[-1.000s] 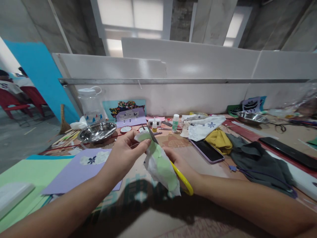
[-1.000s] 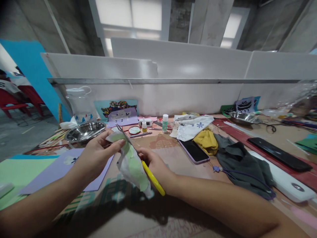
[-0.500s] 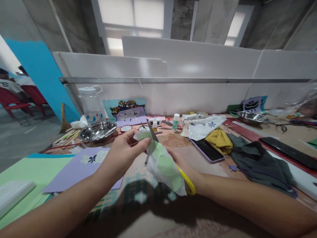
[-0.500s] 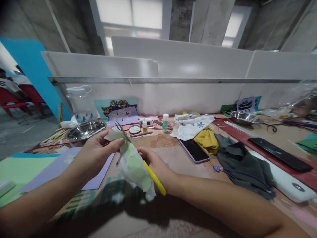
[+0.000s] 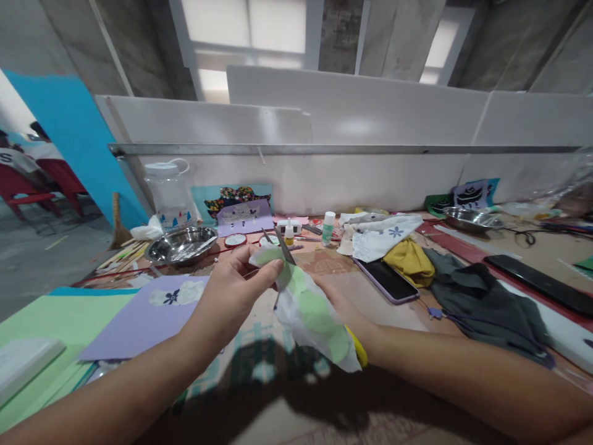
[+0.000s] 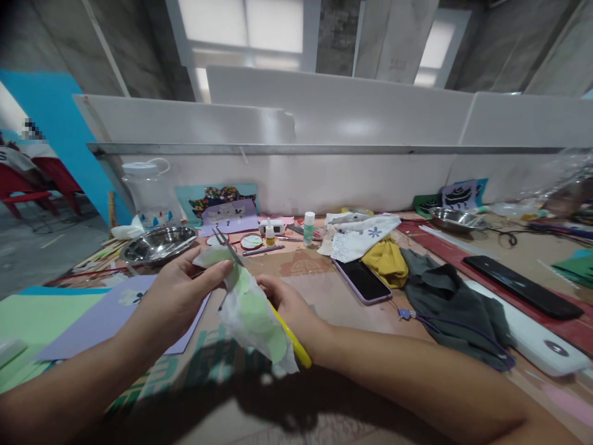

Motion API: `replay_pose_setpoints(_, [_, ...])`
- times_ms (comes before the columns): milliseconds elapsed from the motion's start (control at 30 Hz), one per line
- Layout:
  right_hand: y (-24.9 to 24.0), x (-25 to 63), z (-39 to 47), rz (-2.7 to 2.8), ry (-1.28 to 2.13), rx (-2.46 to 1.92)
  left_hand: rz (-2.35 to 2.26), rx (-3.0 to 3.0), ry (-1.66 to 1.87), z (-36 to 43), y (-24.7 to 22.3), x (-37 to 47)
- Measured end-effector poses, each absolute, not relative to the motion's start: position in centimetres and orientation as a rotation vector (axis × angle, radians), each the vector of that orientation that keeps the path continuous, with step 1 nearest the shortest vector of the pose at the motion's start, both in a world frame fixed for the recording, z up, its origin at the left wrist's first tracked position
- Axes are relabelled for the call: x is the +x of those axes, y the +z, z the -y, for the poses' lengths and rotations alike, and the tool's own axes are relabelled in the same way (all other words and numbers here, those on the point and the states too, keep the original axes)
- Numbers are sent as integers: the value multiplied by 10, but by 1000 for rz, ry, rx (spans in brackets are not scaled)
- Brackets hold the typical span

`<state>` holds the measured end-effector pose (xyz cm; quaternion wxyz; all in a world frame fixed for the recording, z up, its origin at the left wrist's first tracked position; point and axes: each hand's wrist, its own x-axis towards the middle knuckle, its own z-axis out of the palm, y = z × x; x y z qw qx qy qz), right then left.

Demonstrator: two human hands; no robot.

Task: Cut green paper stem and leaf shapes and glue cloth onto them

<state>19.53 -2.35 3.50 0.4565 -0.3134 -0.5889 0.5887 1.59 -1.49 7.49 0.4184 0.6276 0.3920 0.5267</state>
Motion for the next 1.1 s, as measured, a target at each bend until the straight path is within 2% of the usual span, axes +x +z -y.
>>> replay_pose_setpoints(400, [29, 189, 19, 1120, 1658, -703, -926, 1389, 1307, 16, 71, 20])
replay_pose_setpoints(1100, [23, 192, 17, 1257, 1586, -741, -917, 1299, 1339, 11, 70, 22])
